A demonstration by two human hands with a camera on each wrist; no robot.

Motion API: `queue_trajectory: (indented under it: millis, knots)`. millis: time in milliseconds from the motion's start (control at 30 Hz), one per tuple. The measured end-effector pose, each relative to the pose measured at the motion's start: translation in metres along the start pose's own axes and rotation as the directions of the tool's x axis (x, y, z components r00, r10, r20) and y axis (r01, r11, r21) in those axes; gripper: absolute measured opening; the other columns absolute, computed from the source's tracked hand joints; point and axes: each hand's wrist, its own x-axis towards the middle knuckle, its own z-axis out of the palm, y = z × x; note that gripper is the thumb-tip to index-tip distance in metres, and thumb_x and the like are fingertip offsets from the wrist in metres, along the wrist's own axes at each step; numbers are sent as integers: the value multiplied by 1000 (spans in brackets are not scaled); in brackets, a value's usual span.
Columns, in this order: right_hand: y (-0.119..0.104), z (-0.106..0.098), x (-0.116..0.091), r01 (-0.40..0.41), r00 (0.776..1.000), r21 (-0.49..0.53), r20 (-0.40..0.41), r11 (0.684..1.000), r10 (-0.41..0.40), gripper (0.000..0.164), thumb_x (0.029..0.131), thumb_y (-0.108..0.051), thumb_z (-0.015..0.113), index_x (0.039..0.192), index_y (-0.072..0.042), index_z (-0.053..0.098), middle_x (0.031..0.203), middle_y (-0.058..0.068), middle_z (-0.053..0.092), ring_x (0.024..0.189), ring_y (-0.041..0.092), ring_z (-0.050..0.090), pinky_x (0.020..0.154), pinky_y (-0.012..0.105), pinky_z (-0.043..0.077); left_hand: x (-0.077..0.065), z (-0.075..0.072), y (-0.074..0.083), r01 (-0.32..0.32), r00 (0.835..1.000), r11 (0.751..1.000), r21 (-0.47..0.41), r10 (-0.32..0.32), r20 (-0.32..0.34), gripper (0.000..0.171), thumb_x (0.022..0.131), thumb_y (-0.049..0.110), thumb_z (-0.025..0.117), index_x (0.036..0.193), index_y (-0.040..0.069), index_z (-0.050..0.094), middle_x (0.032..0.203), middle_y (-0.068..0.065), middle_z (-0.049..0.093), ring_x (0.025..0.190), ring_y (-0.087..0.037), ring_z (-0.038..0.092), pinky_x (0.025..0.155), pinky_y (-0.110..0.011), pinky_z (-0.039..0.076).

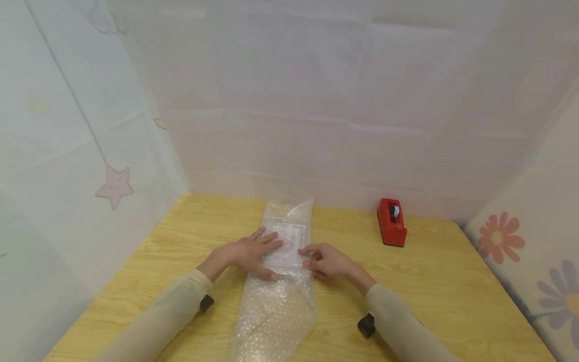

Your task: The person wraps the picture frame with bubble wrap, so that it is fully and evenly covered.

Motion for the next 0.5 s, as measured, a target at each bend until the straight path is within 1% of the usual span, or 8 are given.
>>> queue_trajectory:
  millis: [167,267,367,433,500]
  knots:
    - [1,1,0,22,999,41,29,999,-23,38,106,-10,57,141,2,54,68,6,57,53,15,49,49,25,42,-1,0,0,7,1000,1000,-20,-7,-2,105,83,72,69,164,20,26,169,-6,11,152,-38,-6,114,-67,19]
    - [3,2,1,8,999,66,47,998,-12,41,106,-11,56,145,0,50,71,8,58,55,17,51,51,27,44,-1,2,-1,14,1000,1000,-28,-14,8,105,83,72,69,164,21,25,169,-6,10,153,-37,-7,114,-67,18]
    - [2,1,0,-13,998,87,62,996,7,52,107,-11,55,156,-9,37,73,10,59,56,20,53,52,30,47,1,1,-1,17,1000,999,-28,-16,16,106,83,73,68,164,21,25,170,-6,9,153,-37,-7,113,-67,19]
    - [1,0,-1,-12,997,79,74,997,6,58,108,-11,53,161,-14,29,75,12,60,57,21,54,53,31,48,2,0,0,14,1000,999,-30,-13,19,105,84,71,69,164,21,24,170,-6,9,153,-37,-7,113,-68,19]
    - [0,-2,-1,2,997,47,83,999,-6,59,108,-10,51,162,-16,29,75,13,60,57,21,55,53,32,49,4,-2,-1,11,1000,999,-35,-10,22,105,84,70,70,164,20,24,170,-6,9,152,-37,-8,113,-68,19]
